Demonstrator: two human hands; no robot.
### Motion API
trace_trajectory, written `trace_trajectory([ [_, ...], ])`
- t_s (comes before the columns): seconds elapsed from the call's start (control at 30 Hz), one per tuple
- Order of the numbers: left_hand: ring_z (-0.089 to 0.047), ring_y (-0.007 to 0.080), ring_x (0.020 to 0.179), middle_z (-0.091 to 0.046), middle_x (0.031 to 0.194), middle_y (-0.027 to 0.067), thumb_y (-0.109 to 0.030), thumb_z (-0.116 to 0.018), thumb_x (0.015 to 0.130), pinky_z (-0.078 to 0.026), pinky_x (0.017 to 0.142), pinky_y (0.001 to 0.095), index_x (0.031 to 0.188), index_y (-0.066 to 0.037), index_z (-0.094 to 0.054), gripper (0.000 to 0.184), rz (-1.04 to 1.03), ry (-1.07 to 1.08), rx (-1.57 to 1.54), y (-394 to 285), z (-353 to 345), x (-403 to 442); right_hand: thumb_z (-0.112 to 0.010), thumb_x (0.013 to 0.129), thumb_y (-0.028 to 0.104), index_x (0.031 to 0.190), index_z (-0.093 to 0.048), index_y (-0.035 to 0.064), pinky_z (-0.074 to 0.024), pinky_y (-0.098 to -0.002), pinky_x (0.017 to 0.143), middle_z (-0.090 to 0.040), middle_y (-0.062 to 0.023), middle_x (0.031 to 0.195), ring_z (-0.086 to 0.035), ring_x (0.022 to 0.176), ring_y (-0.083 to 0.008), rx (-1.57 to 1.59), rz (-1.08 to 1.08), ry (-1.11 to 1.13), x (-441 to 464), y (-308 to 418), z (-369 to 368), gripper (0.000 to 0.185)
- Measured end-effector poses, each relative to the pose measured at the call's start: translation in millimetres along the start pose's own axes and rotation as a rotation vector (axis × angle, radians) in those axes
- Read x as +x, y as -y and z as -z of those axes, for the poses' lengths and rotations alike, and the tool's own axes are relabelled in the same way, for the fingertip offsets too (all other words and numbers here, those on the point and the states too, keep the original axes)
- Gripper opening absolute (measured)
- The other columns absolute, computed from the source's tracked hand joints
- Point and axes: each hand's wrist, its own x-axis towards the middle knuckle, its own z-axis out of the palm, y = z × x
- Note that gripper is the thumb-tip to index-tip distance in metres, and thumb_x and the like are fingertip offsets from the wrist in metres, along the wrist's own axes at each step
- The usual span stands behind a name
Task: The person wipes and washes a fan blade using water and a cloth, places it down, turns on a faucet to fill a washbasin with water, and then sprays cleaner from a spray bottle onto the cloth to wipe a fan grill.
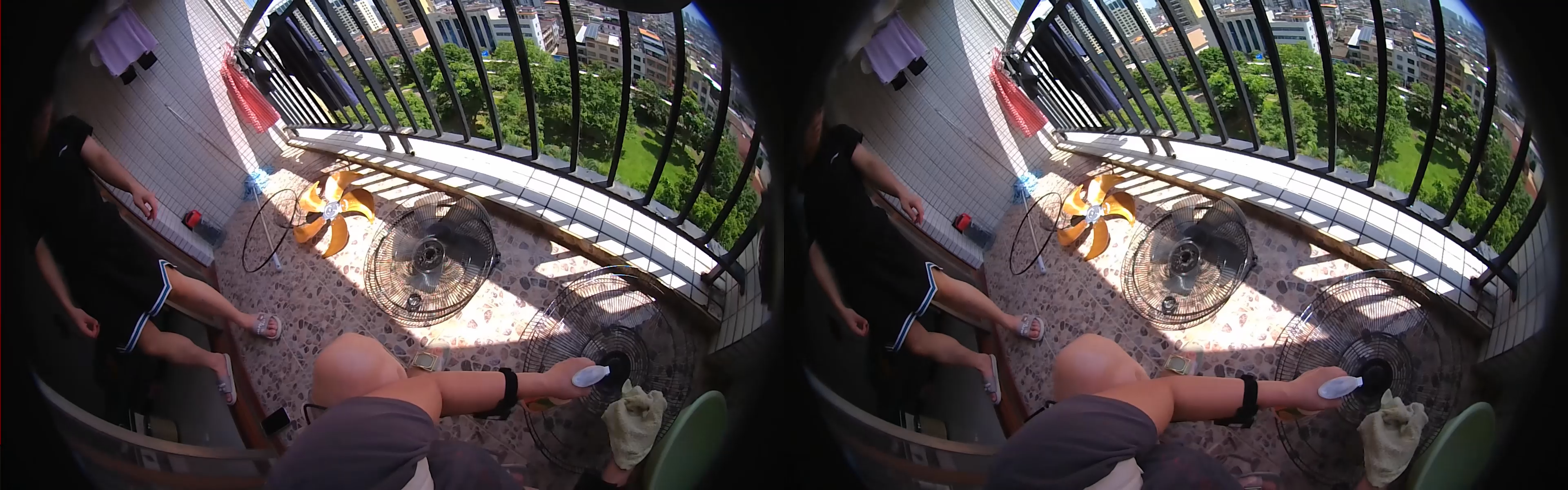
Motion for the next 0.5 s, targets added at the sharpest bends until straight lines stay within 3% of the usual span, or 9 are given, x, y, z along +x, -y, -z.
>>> trace_trajectory([
  [0.07, -0.057, 0.0333, 0.09, -0.058, 0.091, 0.0128, -0.021, -0.068, 0.067, -0.046, 0.077, 0.0413, 0.096, -0.009, -0.057, 0.033, 0.026, 0.017, 0.016, 1.4, 0.5, -4.9, -0.044, 0.096, 0.026, 0.12, -0.047, 0.0012, -0.0469, -0.0253, 0.086, -0.055, -0.011, 0.106, -0.055, 0.09, -0.0162, -0.157, 0.07, 0.005, 3.2, -1.9, 1.7, 0.035],
  [0.17, -0.057, 0.0336, 0.09, -0.057, 0.094, 0.0137, -0.023, -0.067, 0.07, -0.046, 0.078, 0.042, 0.098, -0.009, -0.055, 0.033, 0.086, 0.041, 0.054, -7.5, 8.3, -5.3, -0.062, 0.085, 0.012, 0.113, -0.051, -0.0055, -0.0492, -0.0265, 0.08, -0.058, -0.014, 0.104, -0.057, 0.091, -0.0175, 1.243, -0.376, -0.117, 10.2, 31.7, 22.0, 0.035],
  [0.2, -0.058, 0.0332, 0.086, -0.057, 0.091, 0.013, -0.022, -0.067, 0.071, -0.046, 0.076, 0.0413, 0.097, -0.008, -0.056, 0.032, 0.02, -0.012, -0.008, -7.7, 7.6, -6.2, -0.059, 0.087, 0.013, 0.111, -0.052, -0.0053, -0.0489, -0.0269, 0.08, -0.058, -0.0135, 0.102, -0.057, 0.091, -0.0183, 1.121, -0.329, -0.165, 11.4, 22.9, 30.4, 0.031],
  [0.27, -0.059, 0.0317, 0.079, -0.059, 0.083, 0.0117, -0.022, -0.069, 0.071, -0.047, 0.07, 0.0383, 0.094, -0.006, -0.059, 0.03, 0.025, 0.075, 0.07, -10.8, 10.2, -2.5, -0.054, 0.09, 0.015, 0.105, -0.053, -0.005, -0.0482, -0.0277, 0.081, -0.058, -0.0125, 0.1, -0.058, 0.09, -0.02, 0.031, -0.08, -0.278, 4.6, -10.2, 57.6, 0.025],
  [0.3, -0.061, 0.0228, 0.077, -0.06, 0.083, 0.0092, -0.02, -0.071, 0.075, -0.048, 0.069, 0.0331, 0.093, -0.004, -0.058, 0.027, 0.044, 0.094, 0.016, -8.5, 10.1, -4.0, -0.051, 0.092, 0.016, 0.103, -0.053, -0.0048, -0.0479, -0.0281, 0.081, -0.058, -0.0121, 0.098, -0.058, 0.089, -0.0208, -0.279, -0.017, -0.329, -0.8, -19.3, 69.7, 0.023],
  [0.37, -0.061, 0.0162, 0.077, -0.062, 0.082, 0.0062, -0.016, -0.073, 0.074, -0.048, 0.07, 0.0301, 0.092, -0.004, -0.061, 0.025, 0.099, 0.11, -0.019, -0.1, 12.2, -4.7, -0.044, 0.095, 0.013, 0.102, -0.053, -0.0051, -0.0454, -0.0287, 0.084, -0.056, -0.0115, 0.098, -0.055, 0.091, -0.0197, 0.172, -0.091, -0.399, -8.0, -53.1, 89.4, 0.022],
  [0.47, -0.06, 0.0129, 0.078, -0.064, 0.084, 0.0041, -0.014, -0.074, 0.072, -0.048, 0.071, 0.0286, 0.092, -0.003, -0.062, 0.026, 0.255, 0.177, -0.024, -9.4, 28.1, -1.6, -0.045, 0.093, 0.011, 0.101, -0.052, -0.0044, -0.0461, -0.0279, 0.082, -0.056, -0.0087, 0.095, -0.055, 0.087, -0.0179, 0.592, -0.178, -0.545, -5.6, -9.8, 89.9, 0.019],
  [0.5, -0.061, 0.0133, 0.077, -0.064, 0.082, 0.0044, -0.014, -0.073, 0.072, -0.048, 0.07, 0.0284, 0.091, -0.003, -0.062, 0.025, 0.289, 0.156, -0.052, -6.9, 30.9, -0.5, -0.048, 0.09, 0.009, 0.101, -0.052, -0.0035, -0.0472, -0.0278, 0.08, -0.057, -0.0077, 0.093, -0.056, 0.084, -0.0173, 0.245, -0.104, -0.455, -3.9, -19.0, 93.6, 0.017],
])
